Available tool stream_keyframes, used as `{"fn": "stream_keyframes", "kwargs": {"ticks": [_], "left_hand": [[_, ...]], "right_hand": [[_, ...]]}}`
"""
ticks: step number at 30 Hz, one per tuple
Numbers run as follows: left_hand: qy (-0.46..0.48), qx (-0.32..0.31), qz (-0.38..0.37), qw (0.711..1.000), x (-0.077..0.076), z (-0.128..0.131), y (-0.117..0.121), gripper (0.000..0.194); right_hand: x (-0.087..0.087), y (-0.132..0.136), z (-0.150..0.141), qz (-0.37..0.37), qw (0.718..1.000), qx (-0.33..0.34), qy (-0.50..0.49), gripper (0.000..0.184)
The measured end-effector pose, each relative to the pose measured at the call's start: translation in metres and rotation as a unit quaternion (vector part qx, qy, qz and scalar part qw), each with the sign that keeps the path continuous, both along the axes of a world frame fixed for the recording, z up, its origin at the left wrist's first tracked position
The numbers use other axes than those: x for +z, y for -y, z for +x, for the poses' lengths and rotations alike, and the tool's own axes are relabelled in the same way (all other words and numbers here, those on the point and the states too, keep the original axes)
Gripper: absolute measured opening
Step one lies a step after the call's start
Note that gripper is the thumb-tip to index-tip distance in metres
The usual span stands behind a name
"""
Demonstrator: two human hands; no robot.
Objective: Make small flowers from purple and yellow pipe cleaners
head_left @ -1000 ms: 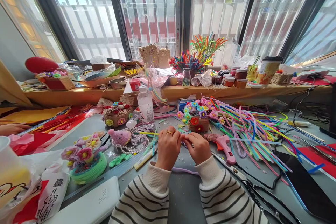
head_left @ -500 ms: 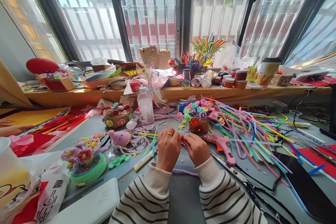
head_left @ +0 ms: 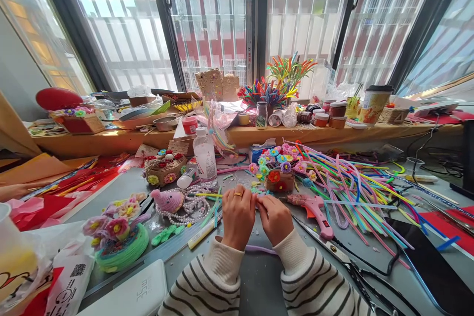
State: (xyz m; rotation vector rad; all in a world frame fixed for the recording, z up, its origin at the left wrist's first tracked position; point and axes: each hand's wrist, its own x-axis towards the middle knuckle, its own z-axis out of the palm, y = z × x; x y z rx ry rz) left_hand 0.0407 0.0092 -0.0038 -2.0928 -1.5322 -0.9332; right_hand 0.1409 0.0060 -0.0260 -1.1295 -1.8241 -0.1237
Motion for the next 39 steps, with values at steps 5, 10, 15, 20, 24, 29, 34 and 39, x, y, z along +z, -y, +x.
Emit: {"fn": "stream_keyframes", "kwargs": {"ticks": [5, 10, 15, 20, 24, 29, 34, 39], "left_hand": [[0.009, -0.011, -0.005, 1.000, 0.001, -0.001, 0.001, 0.022], [0.061, -0.031, -0.019, 0.998, 0.002, -0.003, 0.002, 0.020], [0.180, -0.097, -0.091, 0.975, 0.004, -0.002, 0.002, 0.021], [0.378, -0.193, -0.189, 0.886, 0.006, -0.004, -0.002, 0.025], [0.456, -0.250, -0.243, 0.819, 0.009, -0.003, -0.002, 0.026], [0.489, -0.296, -0.267, 0.776, 0.010, -0.002, -0.002, 0.019], [0.573, -0.253, -0.278, 0.728, 0.006, -0.005, -0.005, 0.016], [0.631, -0.221, -0.289, 0.685, 0.006, -0.008, -0.005, 0.021]], "right_hand": [[0.001, 0.001, 0.001, -0.007, 1.000, 0.000, -0.013, 0.019], [0.000, 0.001, 0.002, -0.001, 1.000, -0.006, -0.024, 0.020], [0.003, 0.002, 0.004, 0.003, 0.998, -0.011, -0.054, 0.017], [0.007, 0.003, 0.007, 0.029, 0.994, -0.026, -0.101, 0.015], [0.008, 0.004, 0.007, 0.032, 0.994, -0.018, -0.105, 0.015], [0.008, 0.004, 0.006, 0.019, 0.995, -0.005, -0.095, 0.015], [0.009, 0.005, 0.006, -0.019, 0.997, 0.023, -0.075, 0.014], [0.012, 0.006, 0.009, -0.040, 0.992, 0.004, -0.120, 0.021]]}}
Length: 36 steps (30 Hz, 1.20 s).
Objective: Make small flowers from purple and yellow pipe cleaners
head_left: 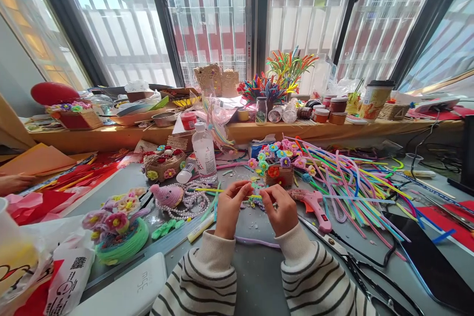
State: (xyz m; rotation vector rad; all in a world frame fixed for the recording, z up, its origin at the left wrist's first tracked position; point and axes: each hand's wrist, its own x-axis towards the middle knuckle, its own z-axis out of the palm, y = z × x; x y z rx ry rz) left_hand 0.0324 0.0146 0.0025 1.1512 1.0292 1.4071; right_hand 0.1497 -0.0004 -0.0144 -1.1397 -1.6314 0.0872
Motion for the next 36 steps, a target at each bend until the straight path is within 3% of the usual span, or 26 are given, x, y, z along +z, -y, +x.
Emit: {"fn": "stream_keyframes", "kwargs": {"ticks": [8, 23, 36], "left_hand": [[0.005, -0.070, -0.078, 0.994, 0.005, 0.002, 0.001, 0.020], [-0.091, -0.089, 0.047, 0.991, -0.006, 0.009, 0.000, 0.023], [-0.190, -0.055, 0.114, 0.974, -0.006, 0.011, 0.002, 0.022]], "right_hand": [[0.003, -0.002, 0.002, -0.058, 0.994, 0.053, -0.071, 0.022], [-0.001, -0.001, -0.005, -0.064, 0.992, 0.094, -0.051, 0.026], [-0.003, -0.001, -0.008, -0.066, 0.993, 0.087, -0.048, 0.028]]}}
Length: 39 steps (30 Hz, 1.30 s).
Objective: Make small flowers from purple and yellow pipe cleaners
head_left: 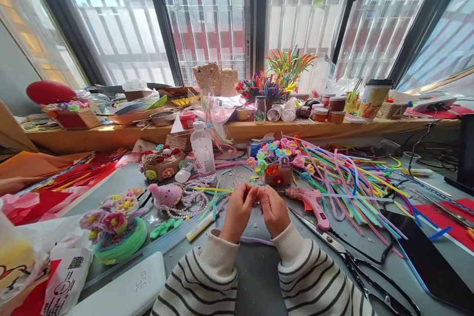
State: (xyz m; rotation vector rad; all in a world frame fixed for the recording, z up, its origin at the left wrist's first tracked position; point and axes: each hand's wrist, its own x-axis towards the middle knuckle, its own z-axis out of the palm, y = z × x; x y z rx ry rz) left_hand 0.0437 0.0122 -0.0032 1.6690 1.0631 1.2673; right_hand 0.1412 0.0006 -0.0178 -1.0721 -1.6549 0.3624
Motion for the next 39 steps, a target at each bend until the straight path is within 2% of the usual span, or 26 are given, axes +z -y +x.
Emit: {"fn": "stream_keyframes", "kwargs": {"ticks": [5, 11, 17, 20, 26, 31, 34, 39], "left_hand": [[-0.027, -0.015, 0.018, 0.999, 0.0008, 0.0017, 0.0030, 0.021], [-0.080, -0.001, 0.033, 0.996, 0.0019, 0.0016, 0.0054, 0.023], [-0.078, 0.001, 0.032, 0.996, -0.0018, 0.0030, 0.0048, 0.023], [-0.082, 0.002, 0.036, 0.996, -0.0030, 0.0037, 0.0044, 0.024], [-0.123, 0.058, 0.070, 0.988, -0.0039, 0.0045, 0.0045, 0.023], [-0.139, 0.057, 0.072, 0.986, -0.0017, 0.0043, 0.0057, 0.024], [-0.135, 0.038, 0.057, 0.988, 0.0009, 0.0033, 0.0060, 0.026], [-0.107, 0.034, 0.044, 0.993, 0.0041, 0.0007, 0.0069, 0.029]], "right_hand": [[-0.0007, -0.0001, -0.0003, 0.000, 1.000, -0.005, -0.005, 0.027], [0.0011, 0.0006, 0.0003, -0.009, 1.000, -0.019, -0.013, 0.023], [0.0030, 0.0017, 0.0005, 0.011, 1.000, -0.020, -0.013, 0.023], [0.0028, 0.0016, 0.0008, 0.023, 0.999, -0.025, 0.003, 0.023], [0.0007, -0.0009, 0.0028, 0.052, 0.995, -0.041, 0.069, 0.020], [-0.0002, -0.0014, 0.0045, 0.055, 0.994, -0.042, 0.090, 0.019], [0.0015, -0.0005, 0.0045, 0.051, 0.996, -0.029, 0.067, 0.020], [0.0042, 0.0001, 0.0038, 0.027, 0.999, -0.008, -0.029, 0.022]]}}
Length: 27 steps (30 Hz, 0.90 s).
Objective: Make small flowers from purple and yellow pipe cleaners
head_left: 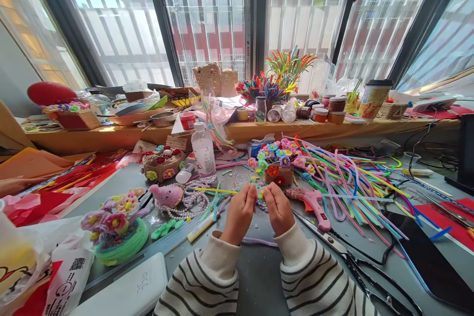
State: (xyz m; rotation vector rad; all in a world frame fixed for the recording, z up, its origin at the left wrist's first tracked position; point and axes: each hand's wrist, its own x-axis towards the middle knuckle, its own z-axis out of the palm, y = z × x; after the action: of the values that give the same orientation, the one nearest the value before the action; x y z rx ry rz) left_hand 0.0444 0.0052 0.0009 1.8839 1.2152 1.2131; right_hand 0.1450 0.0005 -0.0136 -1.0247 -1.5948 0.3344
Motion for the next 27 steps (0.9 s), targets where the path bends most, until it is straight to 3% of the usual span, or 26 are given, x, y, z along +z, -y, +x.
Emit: {"fn": "stream_keyframes", "kwargs": {"ticks": [9, 27], "left_hand": [[-0.034, -0.041, 0.029, 0.998, -0.0003, 0.0025, 0.0042, 0.022], [-0.034, -0.006, 0.021, 0.999, -0.0023, 0.0013, 0.0003, 0.022]], "right_hand": [[0.0008, 0.0009, 0.0006, 0.013, 1.000, -0.003, 0.007, 0.020], [-0.0082, -0.0060, -0.0041, -0.034, 0.999, -0.018, 0.010, 0.018]]}}
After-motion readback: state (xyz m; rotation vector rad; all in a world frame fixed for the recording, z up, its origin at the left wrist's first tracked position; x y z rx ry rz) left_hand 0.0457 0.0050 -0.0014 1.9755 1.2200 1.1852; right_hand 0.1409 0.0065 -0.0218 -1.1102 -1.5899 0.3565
